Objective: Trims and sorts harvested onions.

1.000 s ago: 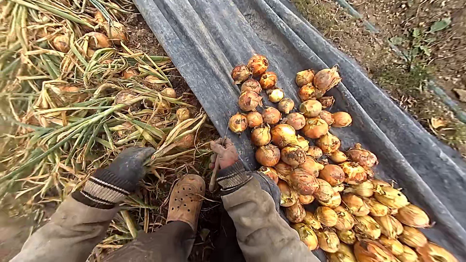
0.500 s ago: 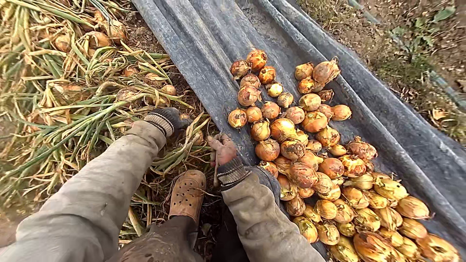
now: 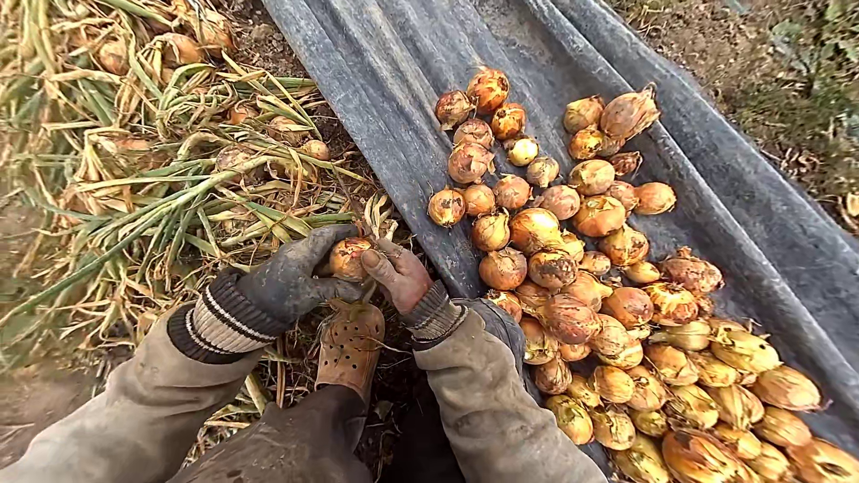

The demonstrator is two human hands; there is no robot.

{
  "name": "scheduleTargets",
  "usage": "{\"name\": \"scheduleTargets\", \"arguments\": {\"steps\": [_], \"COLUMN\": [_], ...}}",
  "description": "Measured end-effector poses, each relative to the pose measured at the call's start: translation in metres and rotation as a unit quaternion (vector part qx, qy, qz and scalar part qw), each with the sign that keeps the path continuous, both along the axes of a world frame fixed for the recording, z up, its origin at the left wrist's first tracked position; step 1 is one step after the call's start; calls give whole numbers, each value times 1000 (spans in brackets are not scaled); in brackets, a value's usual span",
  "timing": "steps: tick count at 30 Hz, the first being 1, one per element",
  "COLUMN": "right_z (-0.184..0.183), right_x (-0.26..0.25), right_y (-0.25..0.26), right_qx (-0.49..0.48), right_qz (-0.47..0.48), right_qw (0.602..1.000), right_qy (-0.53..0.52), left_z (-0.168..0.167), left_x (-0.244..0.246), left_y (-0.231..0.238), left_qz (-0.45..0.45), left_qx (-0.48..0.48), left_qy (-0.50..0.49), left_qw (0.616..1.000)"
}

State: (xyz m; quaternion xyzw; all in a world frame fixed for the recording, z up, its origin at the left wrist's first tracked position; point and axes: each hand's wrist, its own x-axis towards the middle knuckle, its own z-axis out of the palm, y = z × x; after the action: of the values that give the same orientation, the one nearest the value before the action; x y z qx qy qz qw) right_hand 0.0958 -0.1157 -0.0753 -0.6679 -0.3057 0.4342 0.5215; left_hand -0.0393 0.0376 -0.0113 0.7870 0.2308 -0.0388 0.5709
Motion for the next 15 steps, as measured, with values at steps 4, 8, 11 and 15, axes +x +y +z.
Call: {"name": "scheduleTargets", "arguments": {"steps": [4, 8, 11, 15], "right_z": [9, 10, 12, 3], "right_x": [-11, -17, -20, -24], "right_y": [-4, -4, -4, -3], "right_qx": [64, 59, 54, 37], "right_qz": [-34, -90, -126, -160], "right_qw": [997, 993, 987, 985], "right_qy": [-40, -55, -80, -52], "left_z": [20, 2, -11, -28], "left_x": [-5, -7, -10, -13], "left_y": [-2, 1, 6, 43], "left_qz": [-22, -1, 45, 237], "left_qx": [39, 146, 255, 273], "left_qy": [27, -19, 1, 53], "left_qw": [999, 989, 966, 931]}}
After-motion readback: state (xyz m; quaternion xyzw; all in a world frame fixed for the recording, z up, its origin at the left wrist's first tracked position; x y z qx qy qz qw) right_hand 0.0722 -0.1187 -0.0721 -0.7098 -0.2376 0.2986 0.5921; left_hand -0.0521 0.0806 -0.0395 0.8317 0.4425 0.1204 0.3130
